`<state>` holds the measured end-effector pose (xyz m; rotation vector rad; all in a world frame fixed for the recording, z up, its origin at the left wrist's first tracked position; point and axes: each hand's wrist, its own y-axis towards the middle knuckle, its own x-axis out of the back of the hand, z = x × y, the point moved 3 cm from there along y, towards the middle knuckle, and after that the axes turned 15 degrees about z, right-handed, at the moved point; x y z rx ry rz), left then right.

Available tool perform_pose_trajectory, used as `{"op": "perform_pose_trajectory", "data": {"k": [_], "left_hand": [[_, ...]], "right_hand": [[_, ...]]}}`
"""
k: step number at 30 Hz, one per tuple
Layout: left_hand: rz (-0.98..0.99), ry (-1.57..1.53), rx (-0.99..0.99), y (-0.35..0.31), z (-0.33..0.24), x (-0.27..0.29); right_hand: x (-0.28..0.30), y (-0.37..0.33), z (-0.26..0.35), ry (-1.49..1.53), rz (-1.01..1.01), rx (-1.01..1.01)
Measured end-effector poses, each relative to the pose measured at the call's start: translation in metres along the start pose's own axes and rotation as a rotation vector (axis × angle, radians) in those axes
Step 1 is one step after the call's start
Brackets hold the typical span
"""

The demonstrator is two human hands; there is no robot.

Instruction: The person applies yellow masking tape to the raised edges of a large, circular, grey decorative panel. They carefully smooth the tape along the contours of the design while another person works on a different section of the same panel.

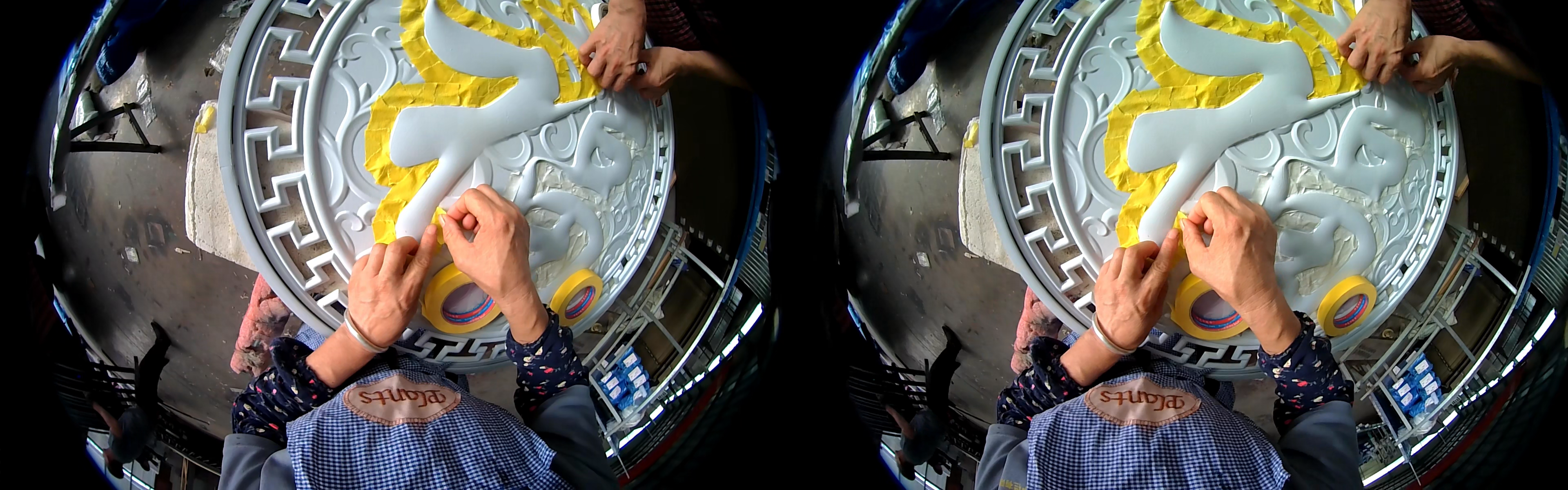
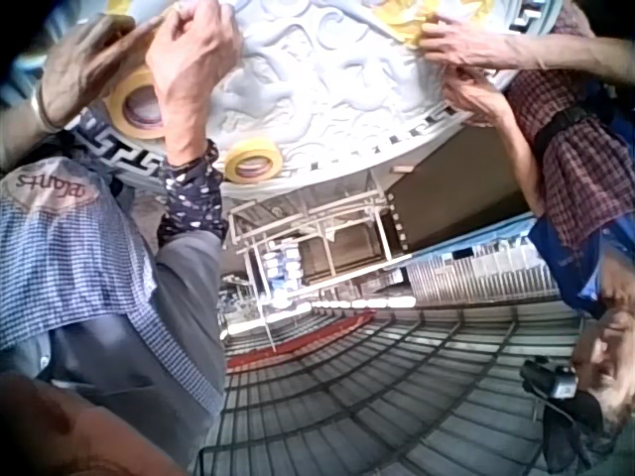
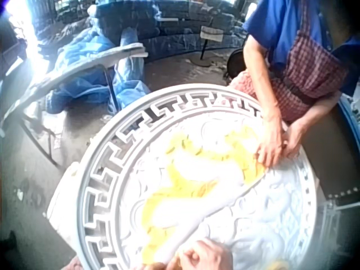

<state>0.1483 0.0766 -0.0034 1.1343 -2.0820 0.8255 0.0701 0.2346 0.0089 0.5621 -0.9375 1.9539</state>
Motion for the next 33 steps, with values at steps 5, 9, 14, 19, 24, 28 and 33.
{"op": "perform_pose_trajectory", "data": {"k": [5, 9, 14, 19, 24, 28, 33], "left_hand": [[-0.001, 0.028, 0.004, 0.001, -0.001, 0.000], [0.016, 0.043, 0.010, 0.001, -0.002, -0.001], [0.023, 0.069, -0.023, 0.000, -0.001, -0.003], [0.018, 0.071, 0.005, 0.001, -0.003, 0.000], [0.002, 0.073, -0.002, -0.001, -0.003, -0.003], [0.002, 0.075, -0.007, -0.001, -0.003, -0.002], [0.005, 0.084, 0.001, -0.002, -0.003, -0.004]], "right_hand": [[-0.001, 0.000, 0.000, -0.017, -0.003, 0.003], [-0.001, 0.000, 0.001, -0.025, -0.018, 0.009], [0.000, 0.000, 0.002, -0.015, -0.014, 0.001], [0.000, 0.000, 0.002, -0.012, -0.016, -0.008], [-0.002, -0.003, -0.006, 0.093, -0.009, -0.013], [-0.003, -0.004, -0.009, 0.117, -0.024, 0.011], [-0.005, -0.005, -0.010, 0.126, -0.042, 0.026]]}}
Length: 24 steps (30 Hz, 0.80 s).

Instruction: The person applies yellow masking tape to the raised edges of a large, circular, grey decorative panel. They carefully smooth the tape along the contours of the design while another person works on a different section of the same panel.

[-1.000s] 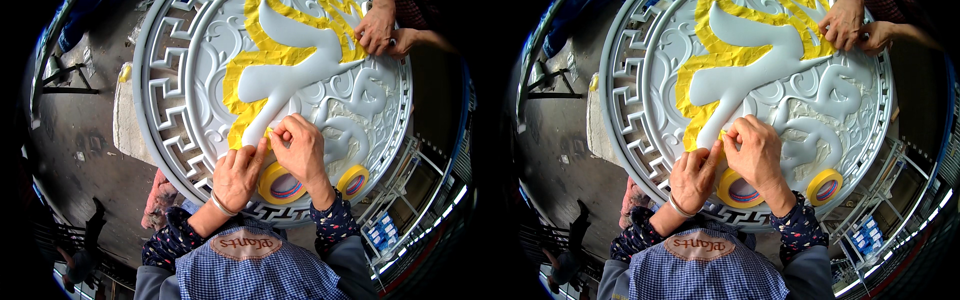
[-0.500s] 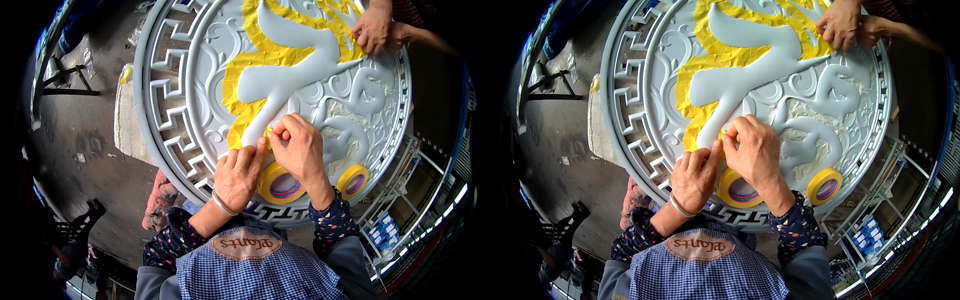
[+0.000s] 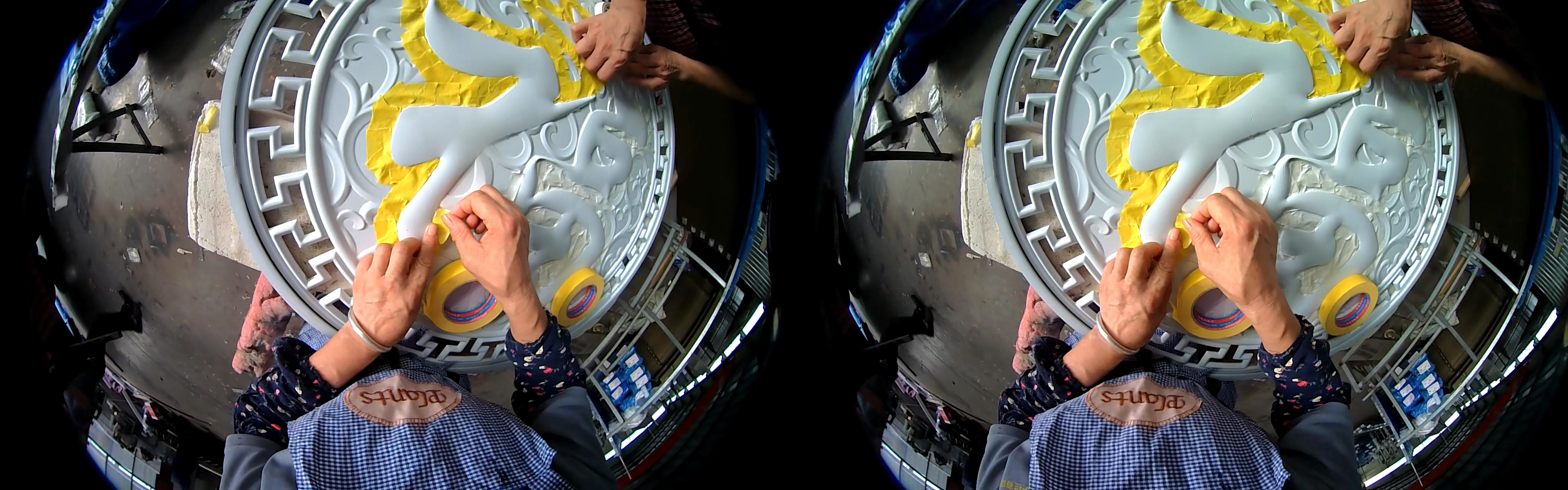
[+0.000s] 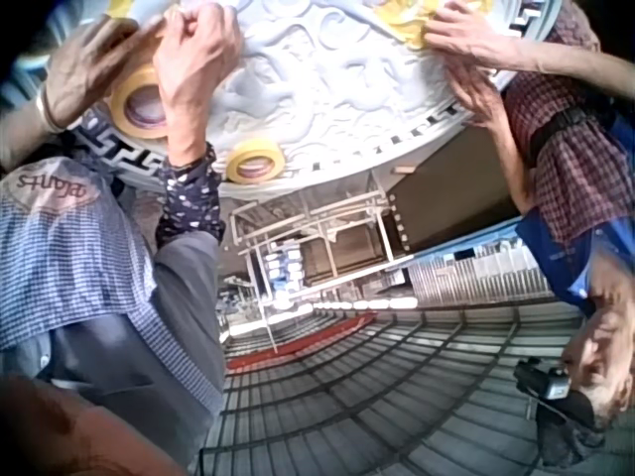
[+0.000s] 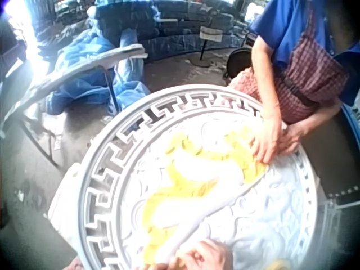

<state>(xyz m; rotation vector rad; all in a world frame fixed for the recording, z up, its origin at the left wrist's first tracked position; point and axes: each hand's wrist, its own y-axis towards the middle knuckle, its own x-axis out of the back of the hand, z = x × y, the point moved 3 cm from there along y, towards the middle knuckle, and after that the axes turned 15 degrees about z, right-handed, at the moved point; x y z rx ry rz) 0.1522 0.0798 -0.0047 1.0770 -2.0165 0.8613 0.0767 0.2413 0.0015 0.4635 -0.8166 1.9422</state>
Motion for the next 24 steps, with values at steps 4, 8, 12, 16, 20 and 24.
{"op": "perform_pose_trajectory", "data": {"k": [4, 8, 12, 16, 20, 24], "left_hand": [[-0.002, 0.006, 0.008, 0.000, -0.001, -0.002], [-0.009, 0.017, 0.013, 0.001, -0.002, -0.002], [-0.010, 0.024, 0.015, 0.002, -0.003, 0.001], [-0.007, 0.023, 0.018, 0.002, -0.003, 0.002], [-0.007, 0.009, 0.017, 0.002, -0.003, 0.001], [-0.003, 0.001, 0.013, 0.003, -0.003, 0.002]], "right_hand": [[-0.002, 0.000, 0.003, -0.035, -0.010, -0.020], [-0.001, 0.001, 0.004, -0.065, -0.007, -0.024], [-0.001, 0.002, 0.005, -0.064, 0.004, -0.036], [0.000, 0.003, 0.008, -0.097, 0.011, -0.032], [0.000, 0.004, 0.009, -0.118, 0.015, -0.026], [0.001, 0.004, 0.011, -0.128, 0.028, -0.044]]}}
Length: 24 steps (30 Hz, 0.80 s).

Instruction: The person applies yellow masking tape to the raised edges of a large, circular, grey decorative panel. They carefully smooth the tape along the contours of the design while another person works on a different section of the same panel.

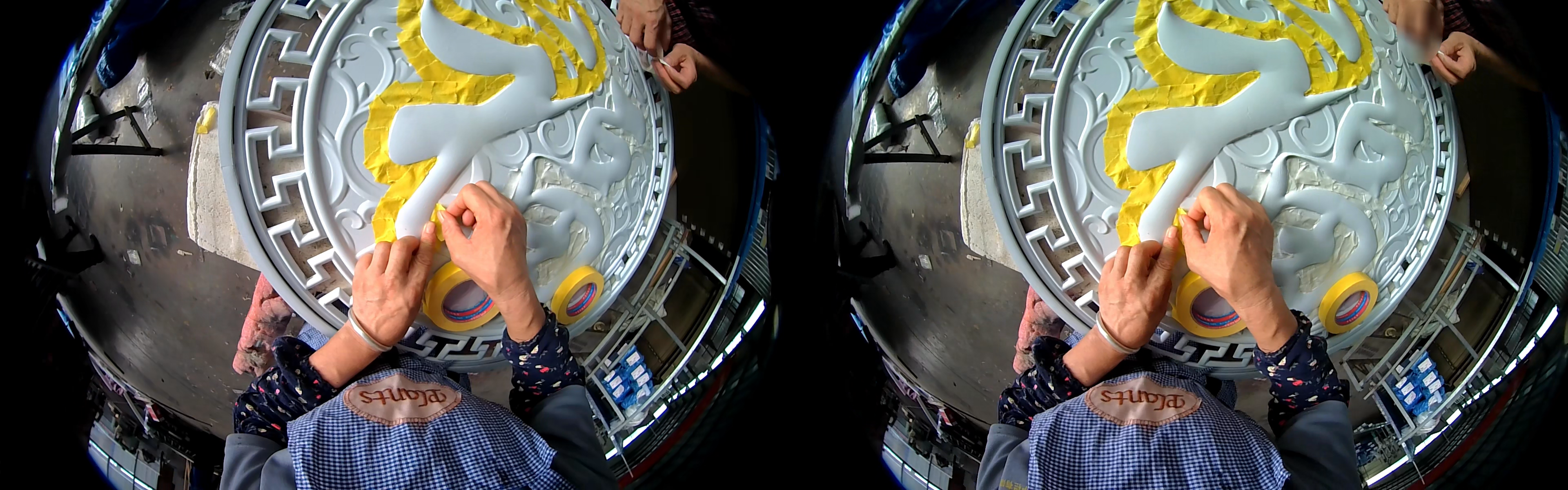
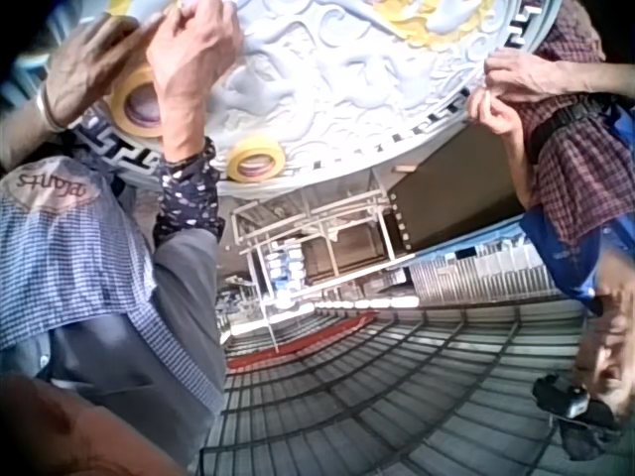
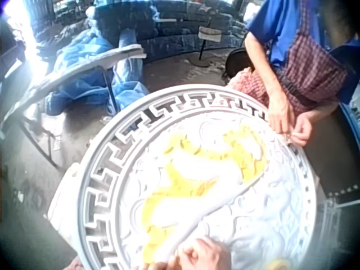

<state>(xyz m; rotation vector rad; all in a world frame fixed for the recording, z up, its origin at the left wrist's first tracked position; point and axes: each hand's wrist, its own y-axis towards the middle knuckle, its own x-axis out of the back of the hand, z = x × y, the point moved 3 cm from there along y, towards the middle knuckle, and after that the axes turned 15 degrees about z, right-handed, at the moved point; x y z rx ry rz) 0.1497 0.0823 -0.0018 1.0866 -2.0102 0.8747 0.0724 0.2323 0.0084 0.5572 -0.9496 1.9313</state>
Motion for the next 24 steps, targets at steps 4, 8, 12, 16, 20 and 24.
{"op": "perform_pose_trajectory", "data": {"k": [4, 8, 12, 16, 20, 24], "left_hand": [[0.010, 0.016, -0.023, -0.001, 0.002, -0.001], [0.023, 0.027, -0.028, 0.000, 0.001, 0.000], [0.016, -0.005, -0.004, 0.000, 0.000, 0.002], [0.011, -0.007, -0.006, -0.001, 0.001, 0.001], [0.004, -0.005, -0.014, 0.000, 0.001, 0.001], [0.000, -0.002, -0.024, 0.000, 0.002, 0.001]], "right_hand": [[0.001, 0.001, 0.001, -0.015, 0.007, -0.003], [0.001, 0.001, 0.005, -0.068, 0.005, -0.012], [0.004, 0.000, 0.006, -0.157, -0.030, 0.001], [0.008, 0.002, 0.002, -0.087, 0.032, -0.031], [0.007, -0.001, -0.006, 0.093, -0.015, -0.118], [0.008, -0.013, -0.010, -0.048, -0.147, 0.227]]}}
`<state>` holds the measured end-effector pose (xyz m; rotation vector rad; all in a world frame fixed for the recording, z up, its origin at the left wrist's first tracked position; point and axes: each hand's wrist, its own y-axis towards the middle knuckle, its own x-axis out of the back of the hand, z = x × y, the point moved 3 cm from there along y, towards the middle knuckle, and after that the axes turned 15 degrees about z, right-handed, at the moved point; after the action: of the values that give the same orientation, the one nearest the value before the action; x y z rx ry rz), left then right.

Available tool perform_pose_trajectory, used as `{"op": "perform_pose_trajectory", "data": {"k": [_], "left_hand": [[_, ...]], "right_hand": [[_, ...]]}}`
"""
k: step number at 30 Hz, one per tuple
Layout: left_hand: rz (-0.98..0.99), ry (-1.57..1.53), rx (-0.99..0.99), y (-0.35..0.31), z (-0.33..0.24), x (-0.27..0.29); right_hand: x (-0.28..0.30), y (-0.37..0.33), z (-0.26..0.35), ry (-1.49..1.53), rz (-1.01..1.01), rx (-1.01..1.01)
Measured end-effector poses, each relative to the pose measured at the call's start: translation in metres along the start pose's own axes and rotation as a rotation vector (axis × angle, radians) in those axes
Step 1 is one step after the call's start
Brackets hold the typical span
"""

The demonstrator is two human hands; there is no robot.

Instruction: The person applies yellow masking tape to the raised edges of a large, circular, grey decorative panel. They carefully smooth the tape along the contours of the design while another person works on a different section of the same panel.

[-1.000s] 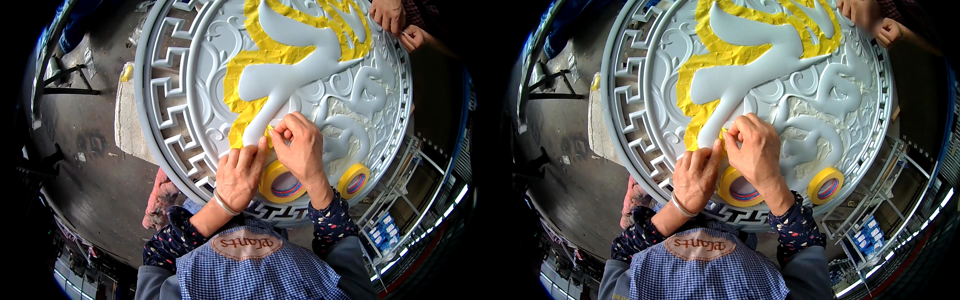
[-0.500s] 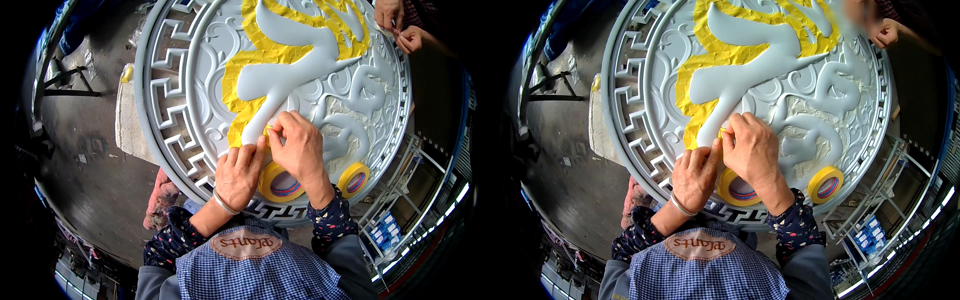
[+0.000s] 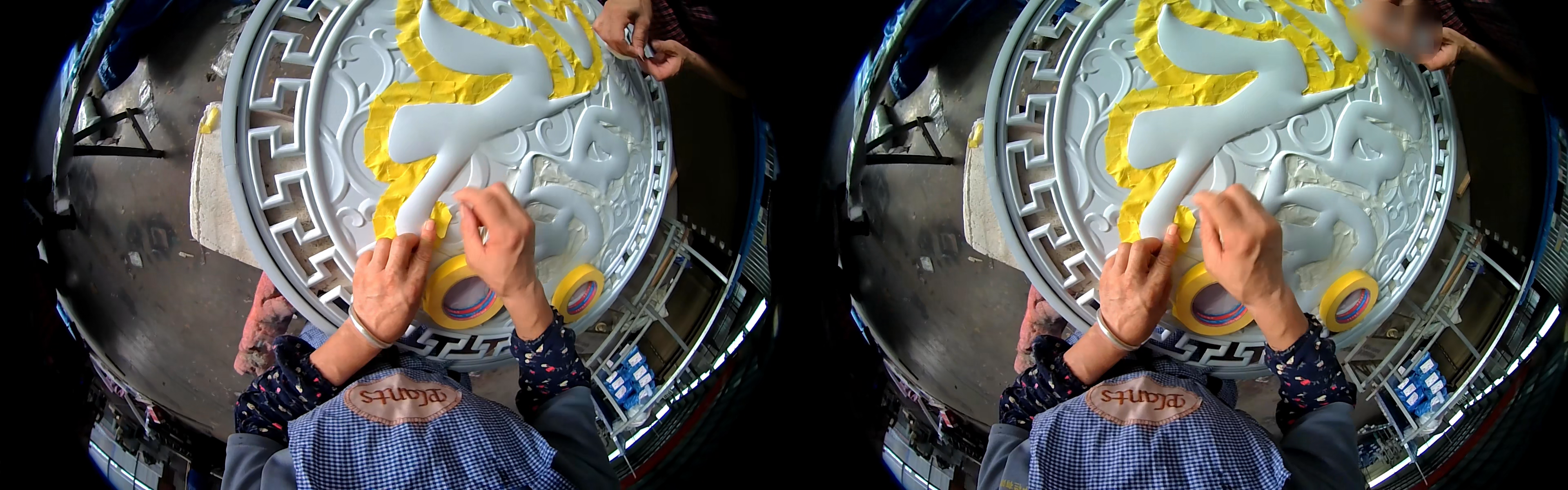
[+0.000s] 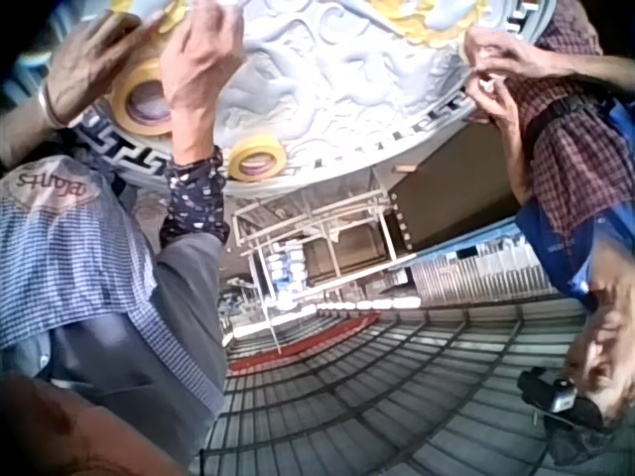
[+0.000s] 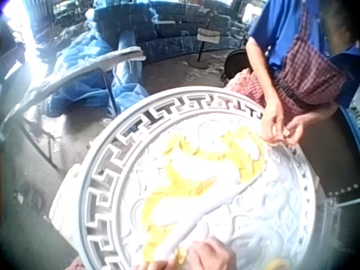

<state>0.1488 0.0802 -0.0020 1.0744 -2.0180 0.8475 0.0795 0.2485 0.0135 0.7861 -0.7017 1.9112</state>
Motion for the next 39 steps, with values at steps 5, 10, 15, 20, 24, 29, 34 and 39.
{"op": "perform_pose_trajectory", "data": {"k": [5, 10, 15, 20, 24, 29, 34, 39], "left_hand": [[-0.008, -0.014, -0.008, -0.001, 0.000, 0.000], [0.009, -0.021, -0.004, 0.000, 0.000, 0.001], [0.013, -0.046, -0.005, 0.000, 0.000, 0.000], [0.013, -0.016, -0.021, -0.002, 0.002, -0.003], [0.009, -0.014, -0.028, -0.002, 0.002, -0.002], [-0.023, -0.044, -0.034, -0.004, 0.003, -0.002], [0.004, -0.012, -0.010, -0.002, 0.000, -0.002], [0.002, 0.003, 0.001, -0.002, 0.000, -0.004]], "right_hand": [[-0.002, -0.018, 0.009, -0.257, 0.195, 0.104], [0.005, -0.024, 0.007, -0.269, 0.281, 0.128], [0.011, -0.026, 0.013, -0.357, 0.331, 0.167], [0.016, -0.027, 0.015, -0.380, 0.391, 0.197], [0.016, -0.029, 0.016, -0.361, 0.370, 0.210], [0.016, -0.032, 0.007, -0.253, 0.341, 0.206], [0.011, -0.016, 0.012, -0.269, 0.281, 0.151], [0.008, -0.012, 0.014, -0.364, 0.274, 0.144]]}}
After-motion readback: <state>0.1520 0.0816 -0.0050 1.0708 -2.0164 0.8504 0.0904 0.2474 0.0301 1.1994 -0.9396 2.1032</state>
